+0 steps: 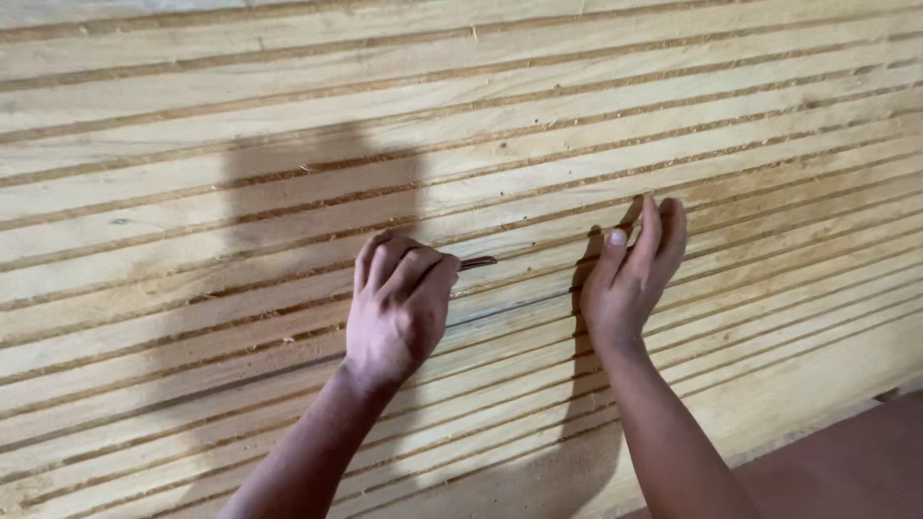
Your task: The person sands a large wooden board with a sanding block, moving back and forth along the grain. The person uses both hands to apply pressure and guide the sanding block across the surface.
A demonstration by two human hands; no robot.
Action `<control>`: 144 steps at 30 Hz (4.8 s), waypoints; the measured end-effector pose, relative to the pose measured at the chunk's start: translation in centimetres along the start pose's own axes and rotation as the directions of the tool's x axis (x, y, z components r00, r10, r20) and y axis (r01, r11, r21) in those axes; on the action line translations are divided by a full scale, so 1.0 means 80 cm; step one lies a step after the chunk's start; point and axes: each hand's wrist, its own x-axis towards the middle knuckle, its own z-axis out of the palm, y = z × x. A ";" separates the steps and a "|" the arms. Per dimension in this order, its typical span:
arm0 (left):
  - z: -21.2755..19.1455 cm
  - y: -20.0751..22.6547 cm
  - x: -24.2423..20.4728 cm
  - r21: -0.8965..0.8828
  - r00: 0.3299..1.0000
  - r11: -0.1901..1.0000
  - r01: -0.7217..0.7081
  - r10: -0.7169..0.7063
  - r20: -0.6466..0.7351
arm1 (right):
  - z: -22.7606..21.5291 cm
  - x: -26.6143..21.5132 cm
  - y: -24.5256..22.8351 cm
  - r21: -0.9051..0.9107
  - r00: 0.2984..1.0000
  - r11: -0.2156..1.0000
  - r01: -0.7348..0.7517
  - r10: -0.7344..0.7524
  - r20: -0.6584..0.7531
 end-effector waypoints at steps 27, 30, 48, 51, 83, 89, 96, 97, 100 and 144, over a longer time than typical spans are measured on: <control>0.003 -0.007 -0.014 0.149 0.995 0.987 -0.059 0.046 0.085 | 0.000 0.001 0.013 -0.140 0.991 0.981 0.135 -0.133 0.021; -0.033 -0.022 -0.041 0.203 0.998 0.979 -0.019 0.007 0.057 | 0.003 -0.002 0.011 -0.176 0.988 0.973 0.149 -0.154 -0.014; -0.117 -0.102 -0.066 0.181 0.935 0.929 -0.323 0.285 0.210 | 0.008 -0.006 0.011 -0.217 0.993 0.971 0.101 -0.112 -0.039; -0.105 -0.104 -0.060 0.210 0.927 0.922 -0.326 0.268 0.263 | 0.010 0.001 0.013 -0.221 0.996 0.972 0.083 -0.086 -0.005; -0.102 -0.117 -0.067 0.187 0.916 0.915 -0.357 0.303 0.263 | 0.005 0.002 0.012 -0.227 0.993 0.968 0.102 -0.114 -0.041; -0.114 -0.127 -0.088 0.154 0.943 0.953 -0.262 0.219 0.249 | 0.009 -0.002 0.019 -0.224 0.993 0.970 0.096 -0.107 -0.040; -0.138 -0.127 -0.077 0.115 0.923 0.935 -0.334 0.300 0.242 | 0.006 -0.003 0.008 -0.195 0.995 0.977 0.083 -0.091 -0.030; -0.145 -0.130 -0.081 0.118 0.927 0.939 -0.322 0.287 0.243 | 0.009 0.001 0.007 -0.204 0.993 0.973 0.105 -0.112 -0.025; -0.145 -0.134 -0.074 0.125 0.935 0.951 -0.283 0.244 0.257 | 0.007 -0.002 0.013 -0.239 0.993 0.965 0.104 -0.114 -0.029; -0.095 -0.106 -0.070 0.145 0.949 0.949 -0.281 0.252 0.188 | 0.008 -0.005 0.016 -0.242 0.988 0.963 0.119 -0.139 -0.070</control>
